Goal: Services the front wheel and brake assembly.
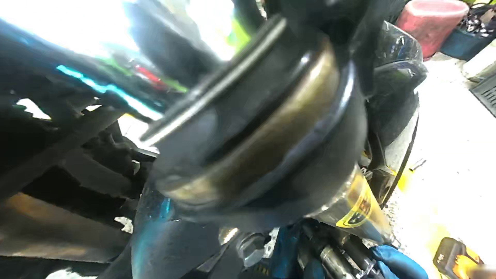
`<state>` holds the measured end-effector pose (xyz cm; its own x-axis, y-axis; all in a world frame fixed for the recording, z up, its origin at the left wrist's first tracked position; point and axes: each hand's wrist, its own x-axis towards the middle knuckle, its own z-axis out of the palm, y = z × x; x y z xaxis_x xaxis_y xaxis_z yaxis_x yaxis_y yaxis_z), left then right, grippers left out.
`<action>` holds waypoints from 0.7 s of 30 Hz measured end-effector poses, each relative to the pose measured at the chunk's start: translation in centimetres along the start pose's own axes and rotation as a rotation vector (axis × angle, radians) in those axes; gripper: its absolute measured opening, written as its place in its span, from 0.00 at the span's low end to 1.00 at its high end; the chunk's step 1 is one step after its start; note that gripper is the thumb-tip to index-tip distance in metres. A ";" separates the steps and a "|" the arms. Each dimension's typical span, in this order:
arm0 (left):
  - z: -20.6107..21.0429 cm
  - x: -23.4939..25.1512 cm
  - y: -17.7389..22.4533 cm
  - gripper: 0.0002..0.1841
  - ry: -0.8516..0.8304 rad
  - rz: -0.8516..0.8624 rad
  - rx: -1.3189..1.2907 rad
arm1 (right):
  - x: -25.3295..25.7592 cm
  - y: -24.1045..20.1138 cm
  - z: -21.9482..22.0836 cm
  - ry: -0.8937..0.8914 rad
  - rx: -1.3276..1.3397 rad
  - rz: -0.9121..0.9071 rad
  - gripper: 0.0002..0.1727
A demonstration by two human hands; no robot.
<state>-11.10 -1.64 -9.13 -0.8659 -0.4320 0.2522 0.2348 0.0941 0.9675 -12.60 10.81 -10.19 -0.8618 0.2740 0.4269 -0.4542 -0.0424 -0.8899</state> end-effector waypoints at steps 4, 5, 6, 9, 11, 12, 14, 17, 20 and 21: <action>-0.6 0.2 -0.2 0.23 -0.023 0.048 -0.013 | 0.2 0.1 0.2 -0.024 0.031 -0.004 0.18; -0.2 0.4 0.4 0.24 -0.020 0.035 -0.012 | 0.2 0.2 -0.1 -0.068 0.018 -0.020 0.19; 0.1 0.5 0.8 0.24 -0.016 0.028 -0.019 | 0.2 0.2 -0.3 -0.090 0.025 -0.025 0.18; 0.1 0.4 0.6 0.27 -0.020 0.035 -0.012 | 0.1 -0.1 0.1 -0.038 0.052 -0.026 0.15; 0.0 0.5 0.4 0.27 -0.037 0.041 -0.009 | 0.3 -0.3 0.5 -0.006 0.082 -0.006 0.14; -0.1 0.6 0.4 0.27 -0.045 0.041 -0.011 | 0.4 -0.4 0.5 -0.010 0.098 0.005 0.13; -0.2 1.0 0.3 0.25 -0.059 0.043 -0.037 | 0.6 -0.3 0.4 -0.013 0.117 0.025 0.09; 0.5 1.1 0.7 0.22 -0.024 -0.003 -0.082 | 0.4 -0.5 0.8 0.037 0.094 0.071 0.07; 0.6 0.9 0.9 0.24 -0.001 -0.010 -0.100 | 0.2 -0.2 1.5 0.097 0.095 0.067 0.09; 0.6 0.8 1.0 0.24 0.001 -0.007 -0.100 | 0.2 0.0 1.3 0.074 0.077 0.034 0.11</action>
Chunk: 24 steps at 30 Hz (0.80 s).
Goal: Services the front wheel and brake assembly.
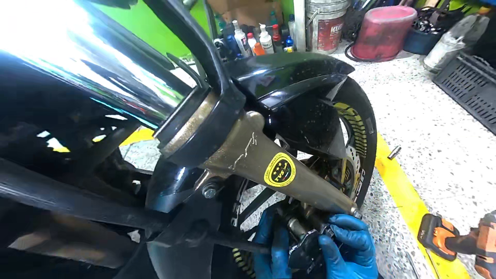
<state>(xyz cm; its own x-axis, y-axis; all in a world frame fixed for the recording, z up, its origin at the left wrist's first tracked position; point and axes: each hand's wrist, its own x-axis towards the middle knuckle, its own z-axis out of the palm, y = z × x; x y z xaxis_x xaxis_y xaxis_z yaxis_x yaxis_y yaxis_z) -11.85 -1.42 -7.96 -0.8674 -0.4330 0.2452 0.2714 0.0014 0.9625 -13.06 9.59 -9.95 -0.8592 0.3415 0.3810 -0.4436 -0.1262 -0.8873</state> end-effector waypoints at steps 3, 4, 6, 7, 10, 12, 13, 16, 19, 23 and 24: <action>-0.1 0.2 0.2 0.19 -0.021 0.006 -0.003 | -0.1 0.8 -1.1 -0.130 -0.098 -0.121 0.16; -0.1 0.2 0.2 0.19 -0.029 0.002 -0.003 | -0.1 0.9 -1.2 -0.137 -0.100 -0.139 0.16; -0.3 0.2 0.1 0.21 -0.041 -0.009 0.011 | -0.3 0.8 -1.0 -0.095 -0.080 -0.131 0.14; -0.3 0.2 0.1 0.21 -0.046 -0.011 0.020 | -0.3 0.6 -0.9 -0.070 -0.073 -0.113 0.13; -0.2 0.2 0.3 0.25 -0.062 -0.021 0.017 | -0.3 0.2 -0.6 -0.040 -0.032 -0.040 0.09; 0.0 0.4 0.3 0.25 -0.050 -0.019 -0.007 | -0.1 0.1 -0.5 -0.026 -0.009 -0.018 0.06; 0.1 0.4 0.3 0.26 -0.058 -0.012 -0.006 | 0.0 0.2 -0.4 -0.011 -0.017 -0.023 0.06; 0.1 0.3 0.2 0.26 -0.036 0.003 -0.012 | -0.1 0.5 0.3 0.070 -0.067 -0.045 0.07; -0.1 0.4 0.0 0.27 -0.052 0.007 -0.003 | -0.3 0.8 0.5 0.073 -0.080 -0.084 0.10; -0.2 0.5 0.2 0.26 -0.080 0.000 0.021 | -0.3 1.3 -0.2 -0.011 -0.116 -0.150 0.11; -0.2 0.4 0.2 0.25 -0.070 0.001 0.036 | -0.3 1.1 0.0 0.022 -0.099 -0.128 0.07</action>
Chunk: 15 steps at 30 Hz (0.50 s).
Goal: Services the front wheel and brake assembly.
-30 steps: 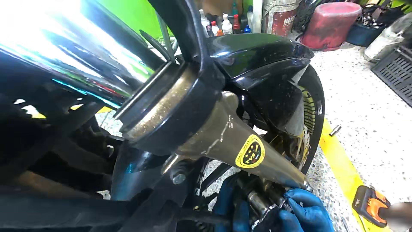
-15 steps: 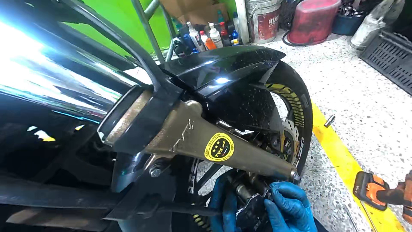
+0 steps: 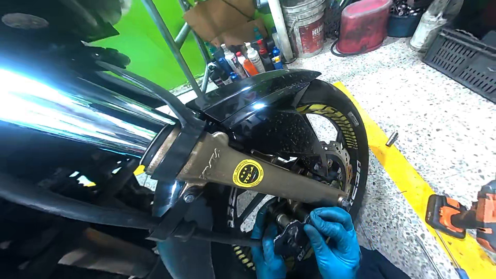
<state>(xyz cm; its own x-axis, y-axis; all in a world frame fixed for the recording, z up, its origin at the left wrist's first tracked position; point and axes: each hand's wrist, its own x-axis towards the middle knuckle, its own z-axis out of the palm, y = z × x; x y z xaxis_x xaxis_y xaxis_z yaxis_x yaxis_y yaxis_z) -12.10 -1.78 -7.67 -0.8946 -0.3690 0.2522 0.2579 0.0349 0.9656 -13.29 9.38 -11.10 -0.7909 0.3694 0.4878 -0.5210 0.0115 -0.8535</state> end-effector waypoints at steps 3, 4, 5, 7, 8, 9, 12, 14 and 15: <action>0.2 0.2 0.0 0.22 -0.005 0.001 0.045 | 0.1 -0.4 1.0 0.112 0.002 0.063 0.07; 0.3 0.2 0.0 0.21 0.000 -0.006 0.051 | 0.1 -0.5 1.1 0.121 -0.010 0.077 0.08; 0.3 0.2 0.2 0.21 0.011 -0.023 0.077 | 0.2 -0.5 0.9 0.106 -0.022 0.087 0.09; 0.3 -0.2 1.0 0.25 0.025 -0.074 0.180 | 0.0 0.0 -1.0 0.013 -0.103 0.076 0.15; 0.0 -0.5 1.4 0.30 0.012 -0.097 0.235 | -0.3 0.4 -2.7 -0.034 -0.189 0.066 0.20; -0.5 -1.0 1.7 0.36 -0.005 -0.091 0.281 | -0.6 0.8 -4.5 -0.065 -0.272 0.065 0.23; -1.7 -3.8 1.9 0.46 0.073 -0.105 0.255 | -0.8 1.1 -8.4 -0.197 -0.491 0.079 0.29; -0.7 -5.1 2.4 0.36 0.248 -0.301 0.135 | -0.3 0.6 -9.0 -0.317 -0.652 0.033 0.31; 0.0 -5.0 2.8 0.34 0.327 -0.415 0.077 | 0.2 0.4 -8.9 -0.369 -0.727 0.002 0.28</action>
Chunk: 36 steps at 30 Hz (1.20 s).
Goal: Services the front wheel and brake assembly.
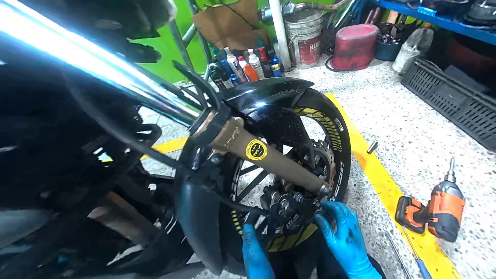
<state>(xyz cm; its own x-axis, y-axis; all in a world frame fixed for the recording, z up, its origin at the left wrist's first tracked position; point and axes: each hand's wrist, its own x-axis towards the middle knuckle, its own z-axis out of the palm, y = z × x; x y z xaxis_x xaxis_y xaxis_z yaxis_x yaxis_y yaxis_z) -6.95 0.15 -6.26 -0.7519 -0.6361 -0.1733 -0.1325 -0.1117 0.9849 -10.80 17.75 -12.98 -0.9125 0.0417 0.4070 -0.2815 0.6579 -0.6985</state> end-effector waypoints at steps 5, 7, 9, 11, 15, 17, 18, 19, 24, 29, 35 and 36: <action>0.1 2.3 0.9 0.33 -0.071 -0.387 -0.068 | 2.4 -0.8 -0.9 -0.097 -0.386 -0.196 0.20; 0.0 2.5 1.3 0.32 -0.137 -0.436 0.027 | 3.0 -1.2 -0.9 -0.136 -0.472 -0.235 0.23; 0.5 1.8 1.6 0.31 -0.184 -0.477 -0.002 | 2.9 -1.3 -0.4 -0.112 -0.475 -0.226 0.26; 1.6 1.3 2.1 0.31 -0.165 -0.551 -0.224 | 2.4 -2.2 -0.1 -0.130 -0.410 -0.108 0.27; 3.7 1.7 2.2 0.28 -0.081 -0.558 -0.604 | 2.9 -4.4 -1.0 -0.360 -0.284 0.290 0.32; 3.5 1.9 2.3 0.28 -0.084 -0.572 -0.618 | 2.2 -3.7 -1.0 -0.298 -0.269 0.268 0.34; 3.2 2.2 2.3 0.28 -0.111 -0.576 -0.590 | 1.6 -3.1 -0.4 -0.180 -0.282 0.177 0.33; 3.0 2.5 2.5 0.29 -0.127 -0.588 -0.538 | 0.9 -2.6 0.2 -0.097 -0.290 0.107 0.32; 2.2 3.4 3.0 0.28 -0.138 -0.613 -0.388 | -0.3 -1.8 2.2 0.072 -0.250 0.000 0.26; 1.6 4.4 -0.1 0.25 -0.156 -0.433 -0.469 | 0.9 -1.4 1.8 -0.041 -0.101 0.040 0.33; 1.6 4.1 -0.9 0.20 -0.133 -0.249 -0.509 | 0.6 -1.4 -0.6 -0.234 -0.025 0.056 0.21; 0.8 4.0 -1.0 0.19 -0.179 -0.256 -0.497 | 0.6 -1.4 -0.7 -0.237 -0.032 0.027 0.20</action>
<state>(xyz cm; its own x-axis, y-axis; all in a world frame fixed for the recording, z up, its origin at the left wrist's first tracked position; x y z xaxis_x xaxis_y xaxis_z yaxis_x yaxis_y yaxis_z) -10.36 -1.63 -7.96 -0.8388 -0.4080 -0.3606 -0.0378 -0.6170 0.7860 -10.75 17.35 -11.34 -0.9647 -0.1156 0.2366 -0.2502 0.6827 -0.6865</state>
